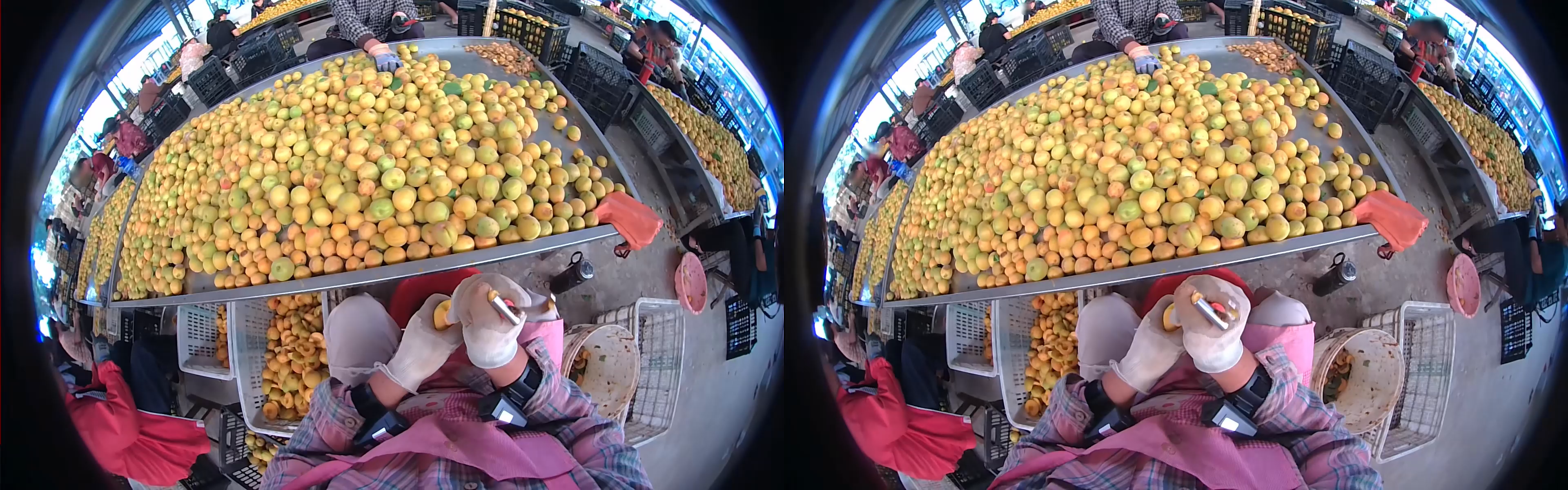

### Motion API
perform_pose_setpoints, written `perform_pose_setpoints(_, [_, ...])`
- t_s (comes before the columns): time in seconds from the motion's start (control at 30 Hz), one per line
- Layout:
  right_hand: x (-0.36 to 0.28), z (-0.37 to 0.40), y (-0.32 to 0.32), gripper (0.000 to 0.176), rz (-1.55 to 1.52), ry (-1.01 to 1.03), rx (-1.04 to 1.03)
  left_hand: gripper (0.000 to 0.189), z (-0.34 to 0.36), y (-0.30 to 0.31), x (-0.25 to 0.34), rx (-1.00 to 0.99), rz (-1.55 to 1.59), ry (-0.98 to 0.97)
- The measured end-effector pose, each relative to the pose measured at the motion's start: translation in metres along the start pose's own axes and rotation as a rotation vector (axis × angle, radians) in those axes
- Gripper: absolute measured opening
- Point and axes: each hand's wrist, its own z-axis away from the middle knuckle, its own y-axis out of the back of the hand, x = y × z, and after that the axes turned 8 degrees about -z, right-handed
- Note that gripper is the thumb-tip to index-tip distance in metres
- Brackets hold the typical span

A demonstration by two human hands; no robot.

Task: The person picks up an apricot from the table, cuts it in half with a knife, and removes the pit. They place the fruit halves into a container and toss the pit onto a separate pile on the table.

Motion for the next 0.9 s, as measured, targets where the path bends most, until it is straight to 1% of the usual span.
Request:
perform_pose_setpoints(0.03, [0.001,0.002,-0.001,0.007,0.001,0.0,0.002,0.038,0.0,0.001,0.0,-0.009,-0.032,0.014])
perform_pose_setpoints(0.1, [-0.008,-0.006,-0.009,0.029,-0.27,-0.237,0.158,0.038,0.0,0.002,0.0,-0.016,-0.063,0.027])
perform_pose_setpoints(0.13, [0.0,-0.006,-0.004,0.028,0.129,0.038,0.017,0.038,0.0,0.003,0.001,-0.042,-0.094,0.035])
perform_pose_setpoints(0.17, [-0.004,-0.009,-0.005,0.028,0.126,0.034,0.016,0.038,0.0,0.004,0.002,-0.068,-0.125,0.045])
perform_pose_setpoints(0.23, [-0.018,-0.015,-0.006,0.027,-0.341,-0.322,0.054,0.039,0.001,0.006,0.003,-0.098,-0.132,0.027])
perform_pose_setpoints(0.27, [-0.008,-0.019,-0.003,0.033,0.08,0.043,-0.017,0.041,0.001,0.007,0.003,-0.128,-0.14,0.002])
perform_pose_setpoints(0.3, [-0.006,-0.018,0.002,0.033,0.081,0.042,-0.015,0.041,0.0,0.008,0.002,-0.13,-0.14,0.001])
perform_pose_setpoints(0.37, [-0.01,-0.019,0.008,0.042,-0.921,-0.513,0.17,0.042,-0.002,0.012,-0.004,-0.251,-0.142,-0.101])
perform_pose_setpoints(0.4, [-0.006,-0.018,0.01,0.047,-0.903,-0.528,0.146,0.042,-0.002,0.013,-0.007,-0.255,-0.141,-0.1])
perform_pose_setpoints(0.47, [-0.005,-0.017,0.013,0.046,-0.946,-0.551,0.155,0.046,-0.002,0.015,-0.01,-0.355,-0.14,-0.154])
perform_pose_setpoints(0.5, [-0.005,-0.016,0.015,0.045,-0.988,-0.573,0.162,0.046,-0.001,0.017,-0.009,-0.36,-0.141,-0.153])
perform_pose_setpoints(0.53, [-0.004,-0.016,0.017,0.045,-0.988,-0.574,0.168,0.048,0.0,0.018,-0.005,-0.375,-0.111,-0.085])
perform_pose_setpoints(0.57, [-0.003,-0.017,0.021,0.045,-1.162,-0.64,0.188,0.051,0.001,0.018,-0.003,-0.388,-0.081,-0.017])
perform_pose_setpoints(0.6, [-0.002,-0.016,0.022,0.046,-1.336,-0.705,0.208,0.051,0.002,0.018,-0.001,-0.391,-0.08,-0.015])
perform_pose_setpoints(0.67, [0.0,-0.014,0.021,0.045,-1.321,-0.704,0.212,0.056,0.001,0.018,0.003,-0.427,-0.132,-0.06])
perform_pose_setpoints(0.73, [0.005,-0.014,0.021,0.044,-1.308,-0.698,0.213,0.056,-0.001,0.019,0.003,-0.422,-0.138,-0.071])
perform_pose_setpoints(0.8, [0.012,-0.018,0.023,0.044,-1.324,-0.693,0.37,0.056,-0.004,0.02,0.002,-0.42,-0.149,-0.084])
perform_pose_setpoints(0.83, [0.021,-0.02,0.029,0.044,-1.344,-0.64,0.362,0.057,-0.008,0.022,-0.001,-0.354,-0.148,-0.025])
perform_pose_setpoints(0.87, [0.015,-0.025,0.03,0.046,-1.17,-0.623,0.418,0.058,-0.014,0.024,-0.003,-0.284,-0.147,0.031])
perform_pose_setpoints(0.9, [0.009,-0.029,0.031,0.047,-0.996,-0.603,0.471,0.058,-0.016,0.025,-0.008,-0.277,-0.154,0.02])
